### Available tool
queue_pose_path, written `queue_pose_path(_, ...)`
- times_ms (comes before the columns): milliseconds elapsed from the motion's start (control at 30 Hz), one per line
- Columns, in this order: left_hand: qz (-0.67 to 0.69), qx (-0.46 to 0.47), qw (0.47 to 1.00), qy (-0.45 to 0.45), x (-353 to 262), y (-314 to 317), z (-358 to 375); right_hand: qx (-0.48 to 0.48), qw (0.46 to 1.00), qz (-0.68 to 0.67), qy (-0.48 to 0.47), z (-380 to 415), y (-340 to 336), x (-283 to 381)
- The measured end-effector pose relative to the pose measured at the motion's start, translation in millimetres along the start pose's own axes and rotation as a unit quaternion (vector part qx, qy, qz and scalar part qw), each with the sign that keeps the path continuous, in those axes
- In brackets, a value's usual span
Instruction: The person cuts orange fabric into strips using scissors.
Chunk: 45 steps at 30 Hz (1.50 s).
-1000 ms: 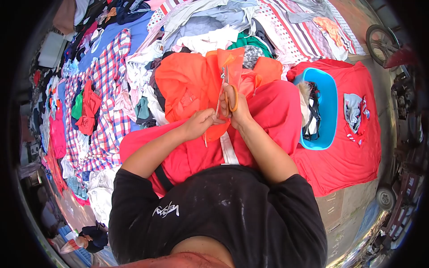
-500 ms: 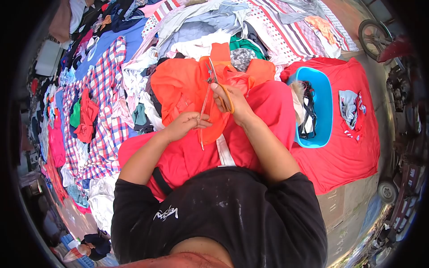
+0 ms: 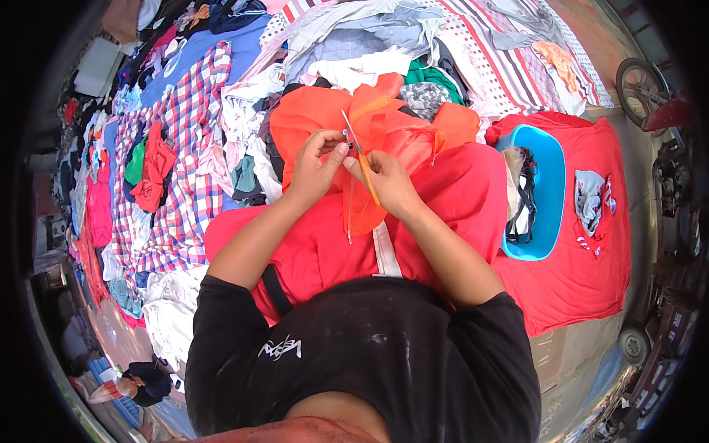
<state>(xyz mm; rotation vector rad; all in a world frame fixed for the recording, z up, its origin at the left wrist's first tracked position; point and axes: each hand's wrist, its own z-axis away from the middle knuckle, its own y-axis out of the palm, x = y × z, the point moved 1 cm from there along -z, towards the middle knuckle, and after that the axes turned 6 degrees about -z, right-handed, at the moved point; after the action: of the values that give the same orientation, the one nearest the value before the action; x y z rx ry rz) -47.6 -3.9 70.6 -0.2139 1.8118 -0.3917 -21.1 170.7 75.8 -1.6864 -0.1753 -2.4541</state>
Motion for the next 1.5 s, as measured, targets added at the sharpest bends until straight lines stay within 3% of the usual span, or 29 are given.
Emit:
queue_pose_path(100, -0.031, 0.014, 0.999, -0.016, 11, -3, 1, 0.011, 0.999, 0.036, -0.005, -1, 11, -8)
queue_pose_path(267, 0.043, 0.035, 0.996, -0.074, 18, -4, 0, 0.040, 0.999, -0.001, 0.009, -3, 14, -9)
queue_pose_path(533, 0.121, 0.071, 0.983, -0.121, 15, 5, 4, 0.007, 0.998, -0.069, -0.001, -1, 22, -29)
queue_pose_path(667, 0.151, 0.077, 0.981, -0.094, 20, 8, 3, 0.000, 0.999, -0.047, 0.022, 4, 19, -22)
queue_pose_path(867, 0.232, 0.089, 0.961, -0.123, 18, 10, 3, -0.040, 0.989, -0.143, 0.001, -2, 13, -24)
queue_pose_path(933, 0.243, 0.103, 0.956, -0.130, 22, 2, 0, -0.010, 0.983, -0.184, -0.016, -9, 12, -22)
queue_pose_path(1000, 0.258, 0.046, 0.953, -0.155, 16, -8, -7, 0.055, 0.964, -0.260, -0.010, -3, 15, -13)
queue_pose_path(1033, 0.267, 0.018, 0.949, -0.167, 13, -13, -12, 0.108, 0.968, -0.226, 0.017, 3, 19, -13)
queue_pose_path(1100, 0.309, -0.125, 0.929, -0.162, 21, -30, -24, 0.214, 0.962, -0.155, 0.073, 11, 22, -18)
queue_pose_path(1233, 0.299, -0.378, 0.864, -0.145, 41, -100, -48, 0.193, 0.969, -0.103, 0.117, 9, 14, -53)
queue_pose_path(1333, 0.290, -0.455, 0.837, -0.094, 50, -132, -54, 0.139, 0.985, 0.008, 0.097, 0, -4, -68)
queue_pose_path(1433, 0.263, -0.351, 0.894, -0.092, 57, -109, -50, -0.002, 0.999, -0.032, 0.003, 5, -5, -30)
queue_pose_path(1500, 0.271, -0.173, 0.942, -0.099, 37, -76, -40, -0.045, 0.994, -0.094, -0.043, 6, -3, -3)
